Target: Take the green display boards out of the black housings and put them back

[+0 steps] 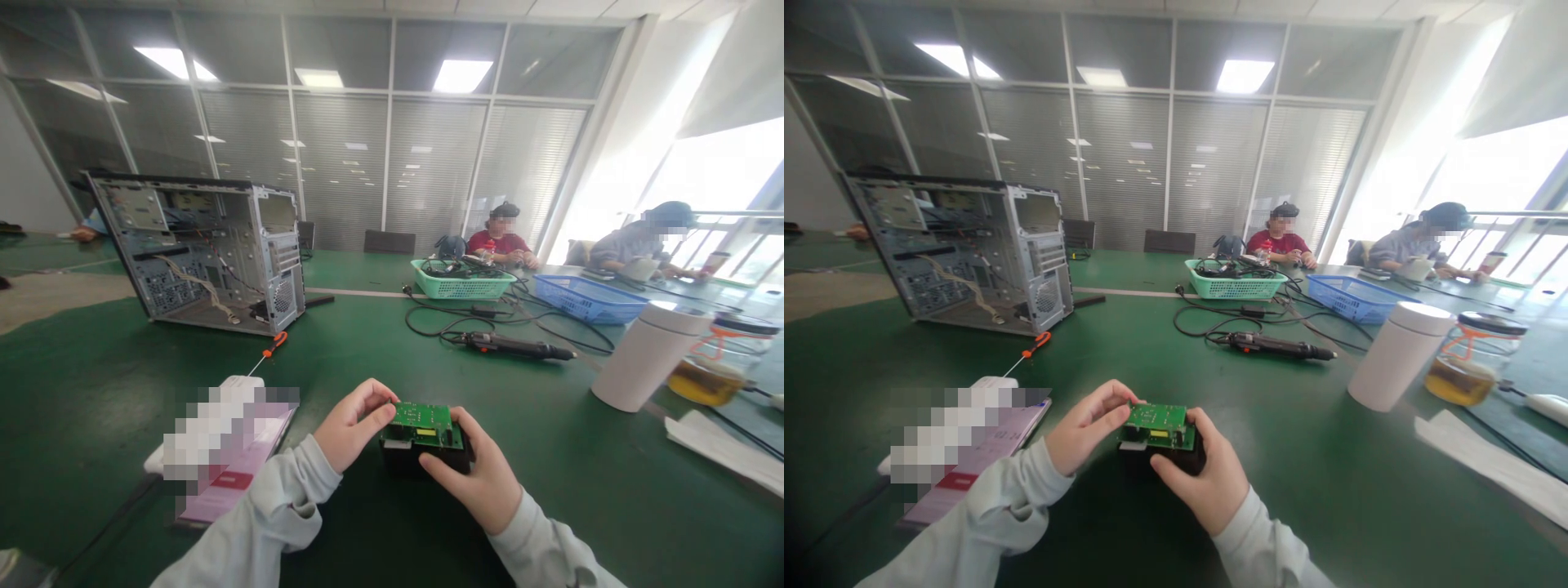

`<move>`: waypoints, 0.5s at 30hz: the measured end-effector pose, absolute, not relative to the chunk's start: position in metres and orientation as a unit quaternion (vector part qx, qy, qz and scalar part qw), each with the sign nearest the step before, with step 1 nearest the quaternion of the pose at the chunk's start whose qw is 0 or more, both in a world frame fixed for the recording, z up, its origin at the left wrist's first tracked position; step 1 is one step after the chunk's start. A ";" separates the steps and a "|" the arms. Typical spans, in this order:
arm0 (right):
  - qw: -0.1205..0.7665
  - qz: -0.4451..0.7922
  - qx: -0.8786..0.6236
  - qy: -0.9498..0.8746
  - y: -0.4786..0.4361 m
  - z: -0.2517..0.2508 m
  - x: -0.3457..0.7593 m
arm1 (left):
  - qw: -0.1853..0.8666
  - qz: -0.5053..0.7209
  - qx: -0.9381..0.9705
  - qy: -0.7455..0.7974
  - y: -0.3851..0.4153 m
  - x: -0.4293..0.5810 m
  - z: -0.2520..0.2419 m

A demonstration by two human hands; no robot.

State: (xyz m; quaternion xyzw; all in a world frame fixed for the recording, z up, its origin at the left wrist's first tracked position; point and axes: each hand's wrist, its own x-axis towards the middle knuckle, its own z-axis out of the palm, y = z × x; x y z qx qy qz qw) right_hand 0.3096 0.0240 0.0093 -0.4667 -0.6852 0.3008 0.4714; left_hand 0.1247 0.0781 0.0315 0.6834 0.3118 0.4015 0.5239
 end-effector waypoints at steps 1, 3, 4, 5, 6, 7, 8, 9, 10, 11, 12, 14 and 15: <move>0.476 0.303 -0.467 -0.681 0.024 0.009 0.309 | 0.529 0.400 0.678 0.317 0.078 0.125 0.031; 0.486 0.297 -0.472 -0.673 0.024 0.008 0.309 | 0.529 0.393 0.677 0.327 0.078 0.126 0.031; 0.490 0.296 -0.473 -0.669 0.025 0.007 0.309 | 0.528 0.389 0.678 0.331 0.078 0.126 0.030; 0.494 0.297 -0.473 -0.666 0.025 0.007 0.309 | 0.525 0.386 0.681 0.334 0.078 0.126 0.030; 0.499 0.299 -0.470 -0.664 0.025 0.008 0.309 | 0.517 0.382 0.689 0.335 0.078 0.125 0.030; 0.501 0.301 -0.468 -0.663 0.025 0.008 0.309 | 0.503 0.377 0.702 0.335 0.077 0.124 0.031; 0.501 0.301 -0.467 -0.663 0.025 0.009 0.310 | 0.480 0.369 0.722 0.336 0.077 0.123 0.033; 0.498 0.299 -0.466 -0.667 0.024 0.010 0.310 | 0.447 0.356 0.748 0.338 0.076 0.122 0.035; 0.492 0.294 -0.466 -0.674 0.023 0.010 0.310 | 0.407 0.339 0.776 0.343 0.075 0.122 0.037; 0.485 0.285 -0.468 -0.682 0.023 0.011 0.309 | 0.363 0.321 0.802 0.350 0.074 0.121 0.040; 0.475 0.278 -0.468 -0.691 0.022 0.011 0.309 | 0.324 0.303 0.822 0.357 0.073 0.121 0.042; 0.462 0.275 -0.466 -0.702 0.021 0.010 0.308 | 0.270 0.284 0.845 0.364 0.071 0.122 0.046; 0.460 0.278 -0.466 -0.703 0.020 0.010 0.308 | 0.260 0.285 0.847 0.365 0.070 0.123 0.046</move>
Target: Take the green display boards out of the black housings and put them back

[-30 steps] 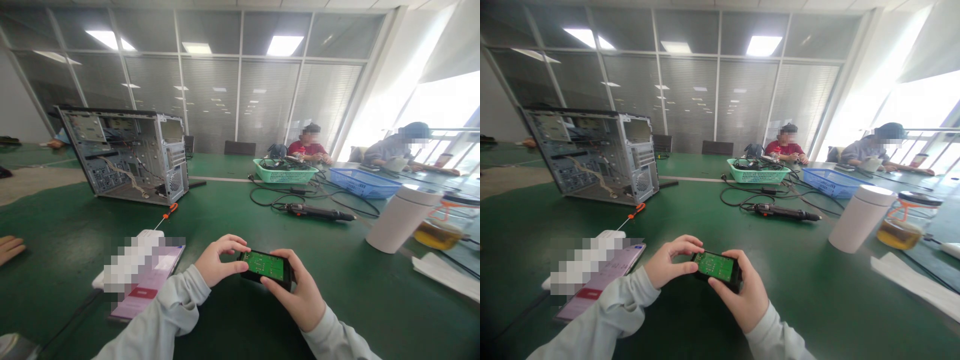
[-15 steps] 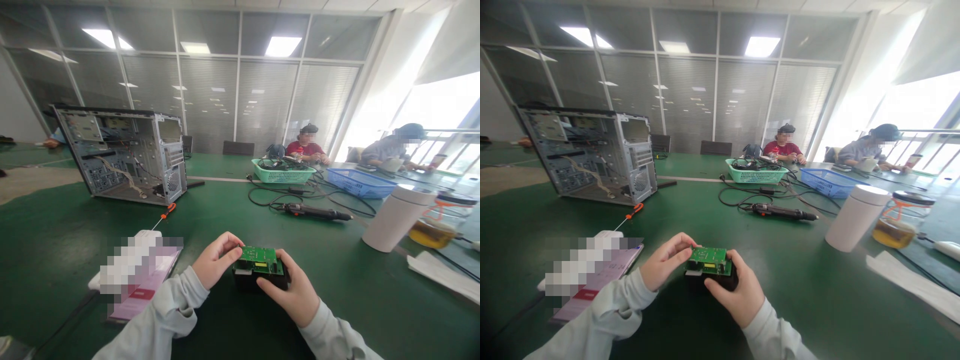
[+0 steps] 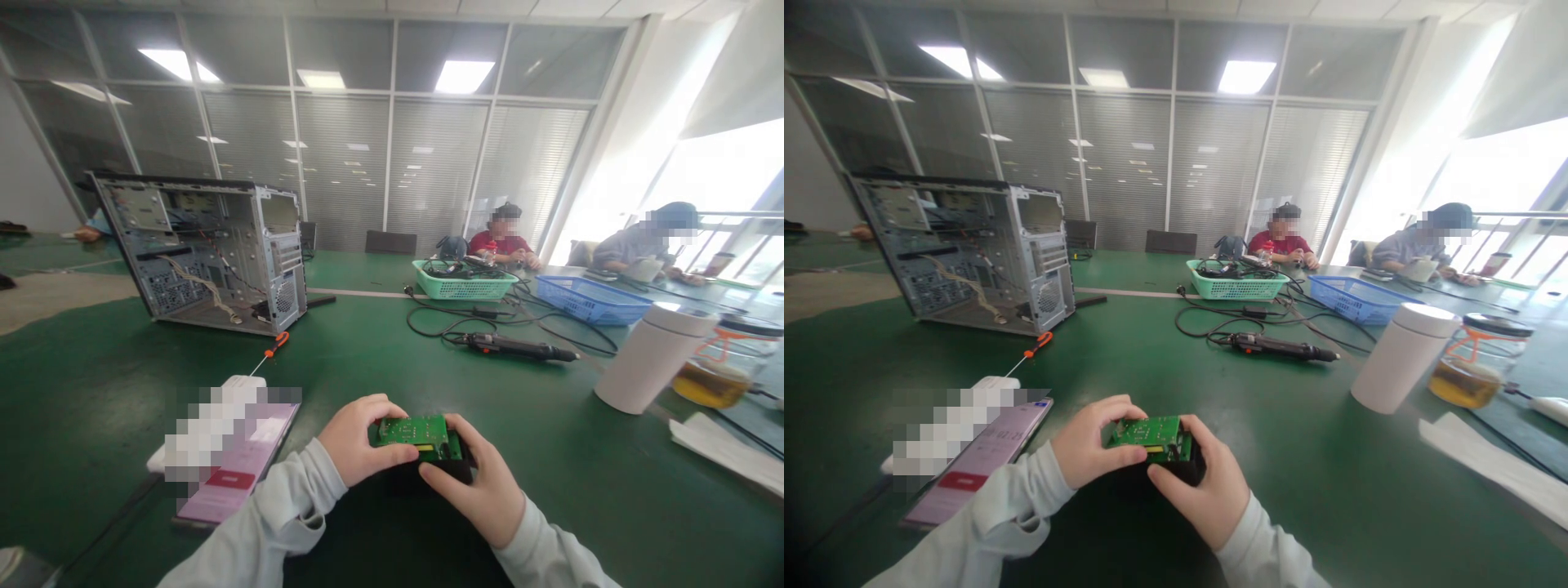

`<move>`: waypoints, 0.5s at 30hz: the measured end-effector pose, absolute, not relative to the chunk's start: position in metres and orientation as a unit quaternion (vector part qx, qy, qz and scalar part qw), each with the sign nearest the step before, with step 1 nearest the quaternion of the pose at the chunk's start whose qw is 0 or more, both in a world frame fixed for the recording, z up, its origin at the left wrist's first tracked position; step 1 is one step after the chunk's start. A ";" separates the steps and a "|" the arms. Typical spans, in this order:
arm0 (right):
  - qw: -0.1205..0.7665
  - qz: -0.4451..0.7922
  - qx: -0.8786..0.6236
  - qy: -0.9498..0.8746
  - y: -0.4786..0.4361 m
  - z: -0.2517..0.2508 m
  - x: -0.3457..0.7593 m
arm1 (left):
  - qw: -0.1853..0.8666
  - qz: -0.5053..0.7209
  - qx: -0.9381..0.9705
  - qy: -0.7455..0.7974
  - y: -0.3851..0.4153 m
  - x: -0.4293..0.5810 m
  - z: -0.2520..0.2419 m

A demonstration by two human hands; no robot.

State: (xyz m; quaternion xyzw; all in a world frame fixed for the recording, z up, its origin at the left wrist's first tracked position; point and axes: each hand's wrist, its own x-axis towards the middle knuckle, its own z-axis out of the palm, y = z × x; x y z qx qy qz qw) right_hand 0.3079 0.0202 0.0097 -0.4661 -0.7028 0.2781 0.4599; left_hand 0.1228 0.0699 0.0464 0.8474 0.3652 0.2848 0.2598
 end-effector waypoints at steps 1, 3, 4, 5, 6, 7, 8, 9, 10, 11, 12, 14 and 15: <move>0.461 0.283 -0.467 -0.700 0.020 0.009 0.307 | 0.256 0.291 0.846 0.366 0.069 0.123 0.046; 0.467 0.294 -0.470 -0.689 0.020 0.008 0.307 | 0.262 0.309 0.836 0.371 0.069 0.124 0.045; 0.469 0.301 -0.469 -0.685 0.019 0.007 0.306 | 0.270 0.319 0.827 0.377 0.069 0.124 0.043; 0.469 0.314 -0.468 -0.680 0.019 0.007 0.306 | 0.281 0.330 0.815 0.384 0.070 0.124 0.041; 0.468 0.334 -0.465 -0.674 0.019 0.006 0.305 | 0.296 0.341 0.802 0.392 0.071 0.124 0.040; 0.468 0.356 -0.460 -0.665 0.018 0.006 0.305 | 0.314 0.355 0.785 0.398 0.073 0.124 0.039; 0.471 0.375 -0.457 -0.655 0.019 0.005 0.305 | 0.338 0.372 0.764 0.404 0.075 0.123 0.037; 0.474 0.387 -0.458 -0.644 0.019 0.005 0.306 | 0.365 0.391 0.739 0.409 0.077 0.123 0.036; 0.477 0.392 -0.461 -0.637 0.019 0.005 0.307 | 0.397 0.409 0.710 0.414 0.080 0.122 0.035; 0.478 0.387 -0.466 -0.636 0.020 0.004 0.308 | 0.433 0.422 0.677 0.420 0.083 0.122 0.034; 0.476 0.378 -0.472 -0.639 0.021 0.004 0.309 | 0.474 0.428 0.641 0.427 0.086 0.121 0.033; 0.467 0.359 -0.482 -0.649 0.022 0.005 0.310 | 0.554 0.425 0.566 0.438 0.091 0.121 0.030; 0.463 0.357 -0.483 -0.651 0.023 0.006 0.311 | 0.589 0.421 0.533 0.439 0.093 0.121 0.028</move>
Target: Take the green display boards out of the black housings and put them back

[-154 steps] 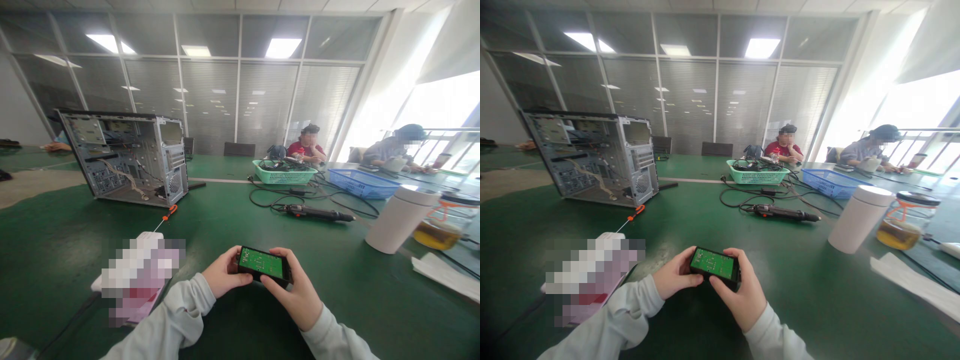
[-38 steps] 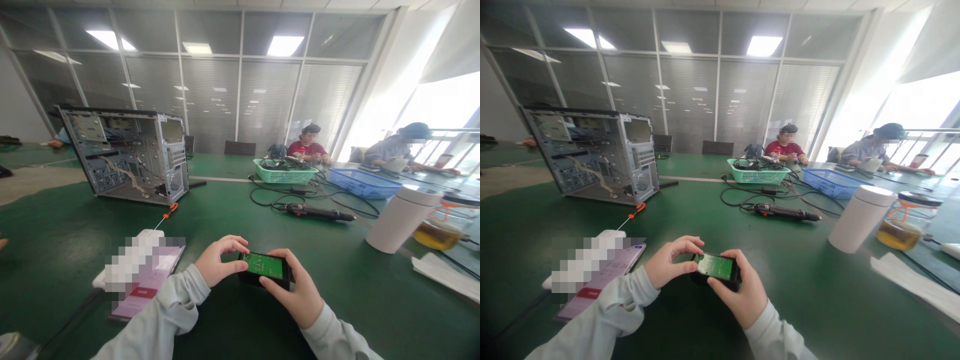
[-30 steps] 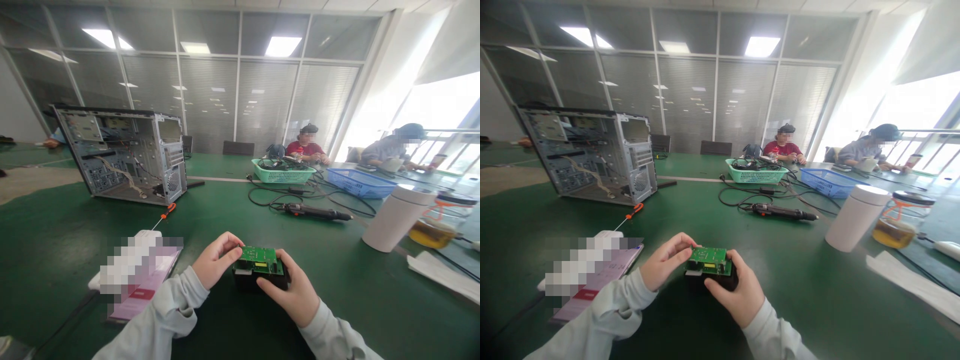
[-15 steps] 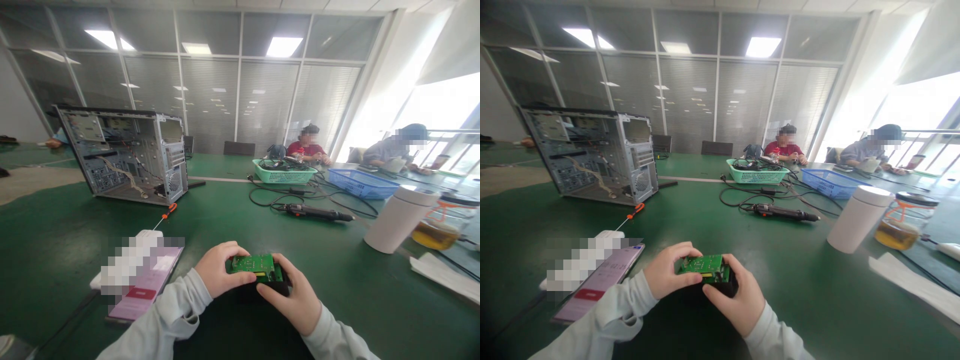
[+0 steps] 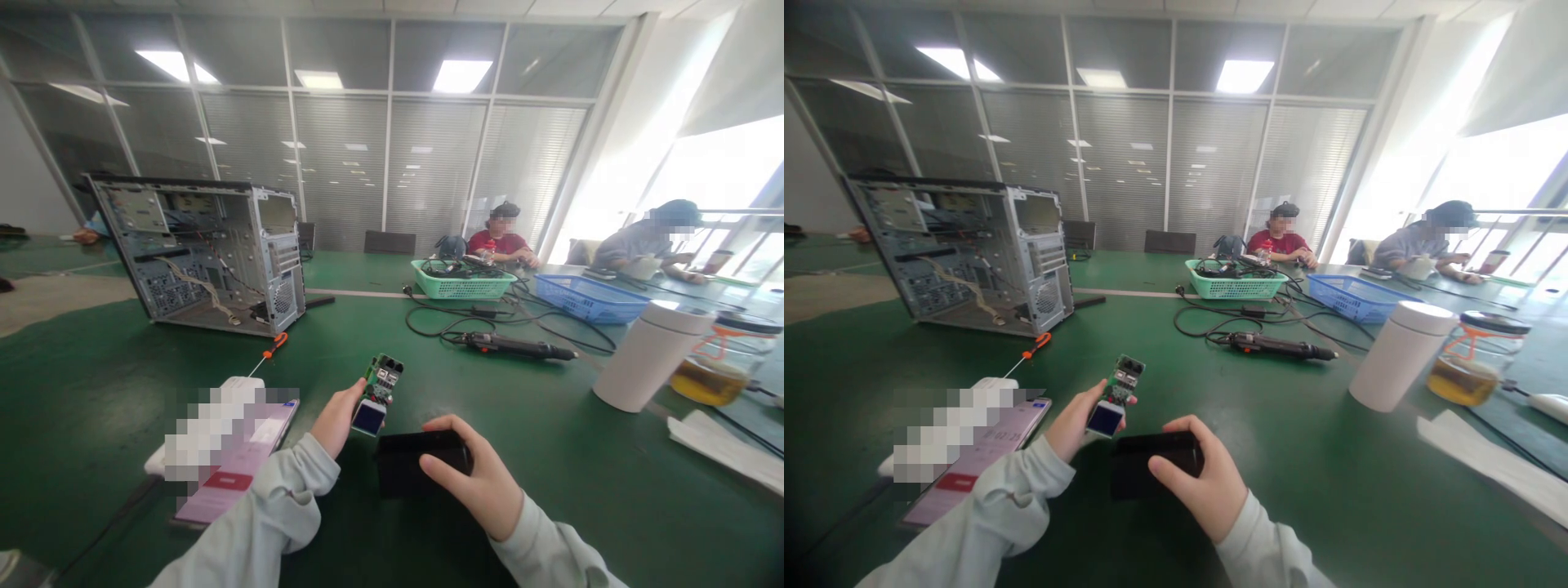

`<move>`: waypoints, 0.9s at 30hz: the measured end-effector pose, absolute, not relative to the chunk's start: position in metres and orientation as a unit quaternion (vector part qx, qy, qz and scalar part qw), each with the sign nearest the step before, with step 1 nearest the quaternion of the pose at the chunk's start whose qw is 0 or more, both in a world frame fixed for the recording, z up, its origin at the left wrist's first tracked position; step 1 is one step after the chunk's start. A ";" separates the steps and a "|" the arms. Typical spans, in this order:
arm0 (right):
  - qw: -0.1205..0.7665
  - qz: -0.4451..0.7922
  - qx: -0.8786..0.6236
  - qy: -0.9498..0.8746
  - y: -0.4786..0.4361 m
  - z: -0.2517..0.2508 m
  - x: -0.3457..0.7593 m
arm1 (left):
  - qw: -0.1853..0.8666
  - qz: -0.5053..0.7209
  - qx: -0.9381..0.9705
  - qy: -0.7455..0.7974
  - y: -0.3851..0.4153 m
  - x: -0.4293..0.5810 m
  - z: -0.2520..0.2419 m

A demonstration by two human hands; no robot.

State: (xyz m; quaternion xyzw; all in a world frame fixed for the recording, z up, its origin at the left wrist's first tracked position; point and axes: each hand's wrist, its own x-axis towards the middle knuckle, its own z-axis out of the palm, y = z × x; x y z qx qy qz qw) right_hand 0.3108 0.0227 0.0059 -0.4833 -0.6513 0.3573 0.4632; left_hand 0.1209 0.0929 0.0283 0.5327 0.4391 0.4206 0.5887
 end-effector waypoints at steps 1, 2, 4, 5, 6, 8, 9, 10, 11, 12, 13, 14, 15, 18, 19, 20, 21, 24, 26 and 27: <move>0.462 0.359 -0.483 -0.651 0.023 0.007 0.311 | 0.617 0.419 0.503 0.437 0.094 0.121 0.027; 0.463 0.364 -0.482 -0.649 0.023 0.008 0.311 | 0.639 0.420 0.479 0.431 0.094 0.122 0.025; 0.467 0.380 -0.475 -0.642 0.022 0.009 0.310 | 0.680 0.414 0.442 0.413 0.092 0.124 0.023; 0.470 0.388 -0.471 -0.638 0.022 0.010 0.310 | 0.701 0.408 0.425 0.402 0.091 0.125 0.023; 0.472 0.397 -0.467 -0.633 0.022 0.010 0.310 | 0.720 0.402 0.408 0.391 0.089 0.126 0.023; 0.476 0.416 -0.461 -0.622 0.023 0.009 0.310 | 0.750 0.394 0.373 0.378 0.087 0.127 0.023; 0.477 0.425 -0.459 -0.618 0.023 0.009 0.311 | 0.758 0.393 0.359 0.376 0.086 0.127 0.024; 0.476 0.432 -0.456 -0.615 0.023 0.008 0.311 | 0.763 0.394 0.349 0.376 0.086 0.127 0.024; 0.476 0.435 -0.452 -0.616 0.023 0.008 0.311 | 0.766 0.395 0.340 0.376 0.086 0.127 0.024; 0.476 0.435 -0.446 -0.621 0.023 0.008 0.311 | 0.769 0.396 0.332 0.377 0.087 0.126 0.023; 0.478 0.433 -0.436 -0.627 0.022 0.009 0.311 | 0.771 0.399 0.323 0.378 0.088 0.126 0.023; 0.482 0.435 -0.423 -0.632 0.022 0.009 0.310 | 0.773 0.401 0.313 0.380 0.088 0.126 0.022; 0.489 0.440 -0.408 -0.633 0.021 0.009 0.309 | 0.774 0.404 0.302 0.382 0.089 0.126 0.022; 0.519 0.476 -0.365 -0.610 0.021 0.008 0.306 | 0.774 0.417 0.281 0.385 0.091 0.125 0.019; 0.528 0.495 -0.356 -0.591 0.022 0.007 0.306 | 0.774 0.419 0.278 0.385 0.092 0.125 0.018; 0.533 0.519 -0.353 -0.567 0.023 0.006 0.306 | 0.775 0.418 0.277 0.384 0.092 0.125 0.017; 0.534 0.548 -0.355 -0.537 0.024 0.004 0.306 | 0.777 0.415 0.278 0.383 0.093 0.125 0.017; 0.520 0.639 -0.386 -0.415 0.030 0.002 0.308 | 0.781 0.397 0.296 0.382 0.094 0.126 0.017; 0.503 0.678 -0.407 -0.348 0.031 0.004 0.309 | 0.777 0.391 0.310 0.384 0.094 0.126 0.018; 0.493 0.695 -0.412 -0.323 0.031 0.006 0.310 | 0.775 0.390 0.314 0.385 0.093 0.126 0.019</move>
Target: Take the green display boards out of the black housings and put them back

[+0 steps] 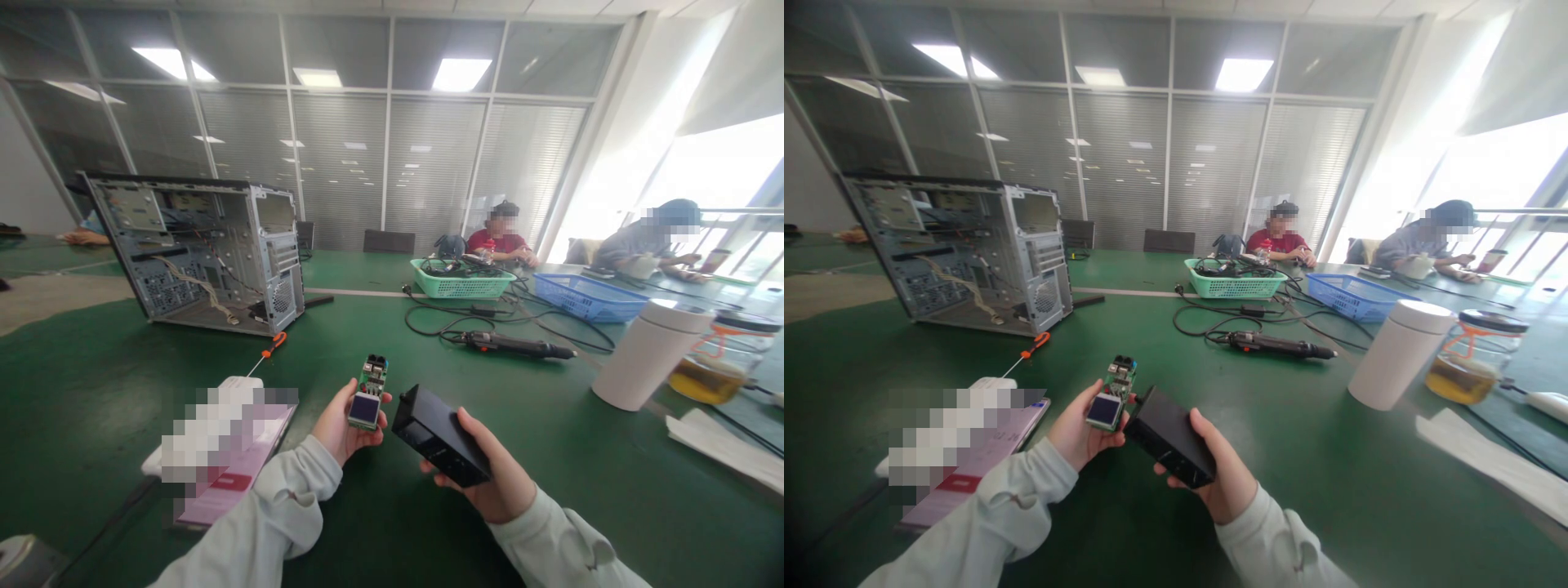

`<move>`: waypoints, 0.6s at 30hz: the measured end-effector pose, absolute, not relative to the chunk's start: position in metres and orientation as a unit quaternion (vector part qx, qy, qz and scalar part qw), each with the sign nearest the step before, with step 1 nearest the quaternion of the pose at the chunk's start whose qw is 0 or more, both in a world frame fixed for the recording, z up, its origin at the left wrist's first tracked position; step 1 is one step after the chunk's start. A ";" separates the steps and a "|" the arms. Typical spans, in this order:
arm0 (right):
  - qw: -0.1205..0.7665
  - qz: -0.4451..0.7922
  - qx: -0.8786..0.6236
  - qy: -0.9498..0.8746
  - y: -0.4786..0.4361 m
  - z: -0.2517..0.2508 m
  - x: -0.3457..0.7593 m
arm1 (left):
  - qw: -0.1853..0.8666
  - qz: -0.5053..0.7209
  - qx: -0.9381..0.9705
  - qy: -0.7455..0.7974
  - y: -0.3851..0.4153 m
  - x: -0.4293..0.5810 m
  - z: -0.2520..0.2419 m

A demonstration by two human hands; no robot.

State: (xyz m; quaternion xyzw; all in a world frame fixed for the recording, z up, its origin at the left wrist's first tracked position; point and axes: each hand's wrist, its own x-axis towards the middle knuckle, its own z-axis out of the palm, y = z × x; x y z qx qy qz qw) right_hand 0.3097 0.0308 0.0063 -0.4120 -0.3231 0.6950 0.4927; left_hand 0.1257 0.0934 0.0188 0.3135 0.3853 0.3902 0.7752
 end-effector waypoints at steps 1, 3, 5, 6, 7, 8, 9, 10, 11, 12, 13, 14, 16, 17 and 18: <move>0.478 0.714 -0.413 -0.302 0.030 0.009 0.310 | 0.774 0.390 0.315 0.386 0.093 0.126 0.019; 0.442 0.756 -0.404 -0.263 0.028 0.014 0.310 | 0.777 0.387 0.314 0.385 0.093 0.126 0.019; 0.408 0.798 -0.383 -0.223 0.027 0.017 0.309 | 0.779 0.384 0.312 0.385 0.093 0.126 0.018; 0.397 0.816 -0.367 -0.206 0.027 0.018 0.308 | 0.779 0.383 0.312 0.386 0.093 0.126 0.018; 0.392 0.831 -0.348 -0.189 0.027 0.018 0.308 | 0.778 0.382 0.312 0.388 0.093 0.127 0.018; 0.389 0.841 -0.333 -0.171 0.027 0.017 0.308 | 0.777 0.382 0.314 0.390 0.093 0.127 0.019; 0.389 0.848 -0.325 -0.155 0.028 0.017 0.308 | 0.775 0.382 0.316 0.392 0.092 0.127 0.019; 0.391 0.851 -0.321 -0.141 0.029 0.015 0.309 | 0.773 0.382 0.318 0.394 0.092 0.127 0.021; 0.395 0.851 -0.319 -0.132 0.030 0.014 0.309 | 0.772 0.381 0.320 0.397 0.091 0.128 0.022; 0.400 0.850 -0.317 -0.128 0.031 0.012 0.310 | 0.770 0.380 0.321 0.399 0.091 0.128 0.023; 0.405 0.849 -0.314 -0.129 0.032 0.010 0.310 | 0.768 0.379 0.323 0.402 0.090 0.128 0.024; 0.411 0.848 -0.308 -0.132 0.032 0.009 0.311 | 0.767 0.378 0.323 0.404 0.090 0.128 0.025; 0.420 0.846 -0.298 -0.140 0.033 0.008 0.312 | 0.767 0.378 0.324 0.405 0.090 0.128 0.025; 0.423 0.844 -0.298 -0.140 0.034 0.008 0.311 | 0.766 0.379 0.325 0.404 0.090 0.128 0.025; 0.425 0.842 -0.302 -0.140 0.034 0.009 0.311 | 0.766 0.381 0.325 0.403 0.090 0.128 0.025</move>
